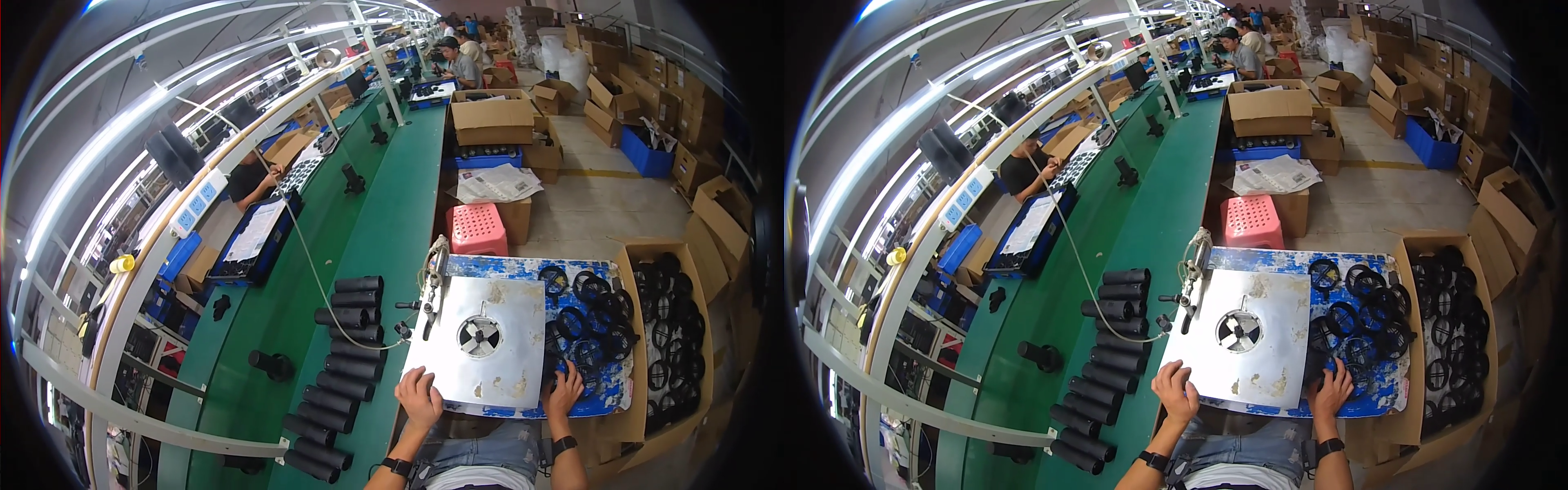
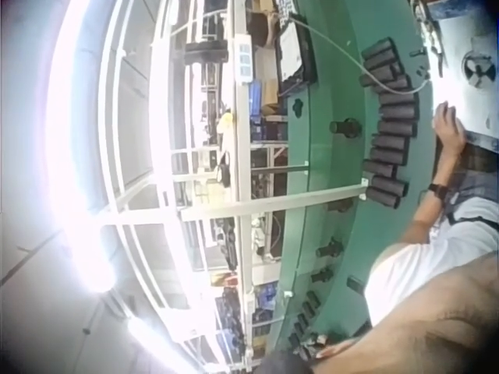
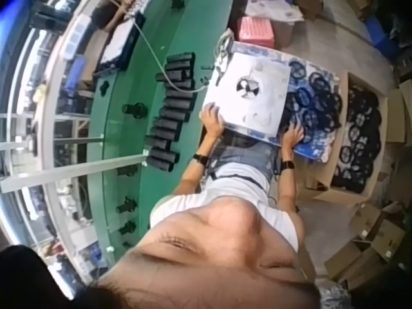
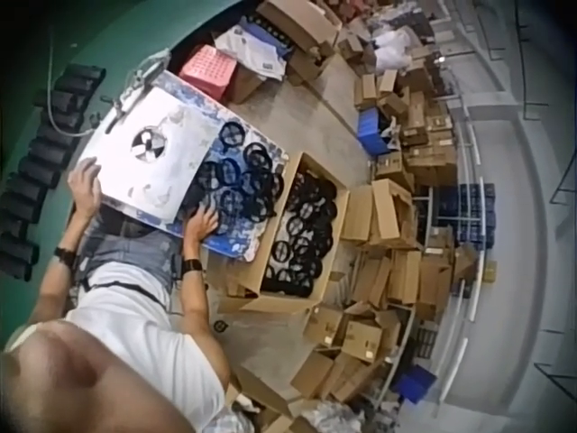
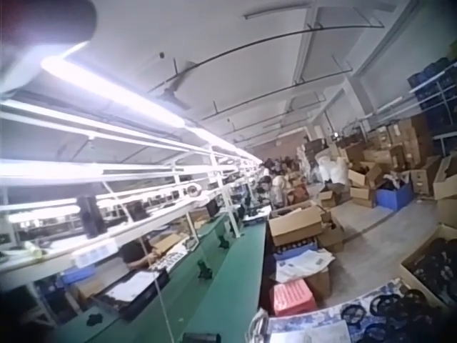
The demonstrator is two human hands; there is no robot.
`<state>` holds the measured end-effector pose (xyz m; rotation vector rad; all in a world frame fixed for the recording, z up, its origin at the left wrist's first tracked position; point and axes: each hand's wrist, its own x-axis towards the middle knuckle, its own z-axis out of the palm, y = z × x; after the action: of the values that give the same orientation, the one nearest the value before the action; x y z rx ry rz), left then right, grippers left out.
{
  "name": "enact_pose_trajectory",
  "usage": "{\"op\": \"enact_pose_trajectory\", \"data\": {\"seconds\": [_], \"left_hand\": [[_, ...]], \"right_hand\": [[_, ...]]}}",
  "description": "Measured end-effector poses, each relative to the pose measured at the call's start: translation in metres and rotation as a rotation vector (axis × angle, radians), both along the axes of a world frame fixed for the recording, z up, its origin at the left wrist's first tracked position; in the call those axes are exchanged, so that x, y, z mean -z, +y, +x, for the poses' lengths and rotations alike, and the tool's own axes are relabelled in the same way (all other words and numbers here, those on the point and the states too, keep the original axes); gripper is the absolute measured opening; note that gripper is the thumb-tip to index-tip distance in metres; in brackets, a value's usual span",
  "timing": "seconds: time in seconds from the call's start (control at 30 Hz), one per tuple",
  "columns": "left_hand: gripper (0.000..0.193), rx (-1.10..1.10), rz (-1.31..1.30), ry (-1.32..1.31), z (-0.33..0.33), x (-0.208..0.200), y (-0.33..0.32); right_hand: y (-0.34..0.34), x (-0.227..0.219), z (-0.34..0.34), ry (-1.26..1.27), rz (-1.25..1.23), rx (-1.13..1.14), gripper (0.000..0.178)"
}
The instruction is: The person places a circular frame onto a machine, inserts a black cylindrical component into it, and presses down to join them. After removing the assembled unit, they set it on the workbench and repeat the process.
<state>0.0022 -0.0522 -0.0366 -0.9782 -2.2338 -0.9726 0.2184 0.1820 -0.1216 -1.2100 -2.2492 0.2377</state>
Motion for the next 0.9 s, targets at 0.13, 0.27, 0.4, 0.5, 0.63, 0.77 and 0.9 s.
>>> {"op": "enact_pose_trajectory", "data": {"seconds": [0.13, 0.27, 0.4, 0.5, 0.63, 0.77, 0.9], "left_hand": [[0.029, -0.005, -0.001, -0.024, -0.0009, 0.0023, 0.0005], [0.03, -0.003, 0.004, -0.031, -0.0017, 0.0039, 0.0001], [0.029, -0.006, 0.009, -0.028, -0.0014, 0.0028, 0.0003], [0.028, 0.004, 0.007, -0.011, -0.0009, 0.0011, 0.0011], [0.028, 0.001, 0.004, -0.014, 0.0, 0.0004, 0.0012], [0.028, 0.004, 0.02, -0.016, 0.0011, 0.0, 0.001], [0.028, 0.002, 0.021, -0.014, -0.0004, 0.0028, 0.0004]], "right_hand": [[0.0007, 0.0018, 0.0015, -0.01, -0.008, 0.013, 0.025], [-0.0003, 0.0006, 0.0005, -0.018, -0.008, 0.016, 0.025], [0.0006, 0.003, 0.0001, -0.016, 0.007, 0.01, 0.025], [0.0016, 0.0045, 0.0017, -0.016, 0.009, 0.008, 0.025], [0.0025, 0.0038, 0.0014, -0.02, 0.013, 0.004, 0.026], [0.0005, 0.0036, 0.0024, -0.019, 0.009, 0.002, 0.025], [-0.0009, 0.0044, 0.002, -0.008, -0.007, 0.009, 0.026]]}}
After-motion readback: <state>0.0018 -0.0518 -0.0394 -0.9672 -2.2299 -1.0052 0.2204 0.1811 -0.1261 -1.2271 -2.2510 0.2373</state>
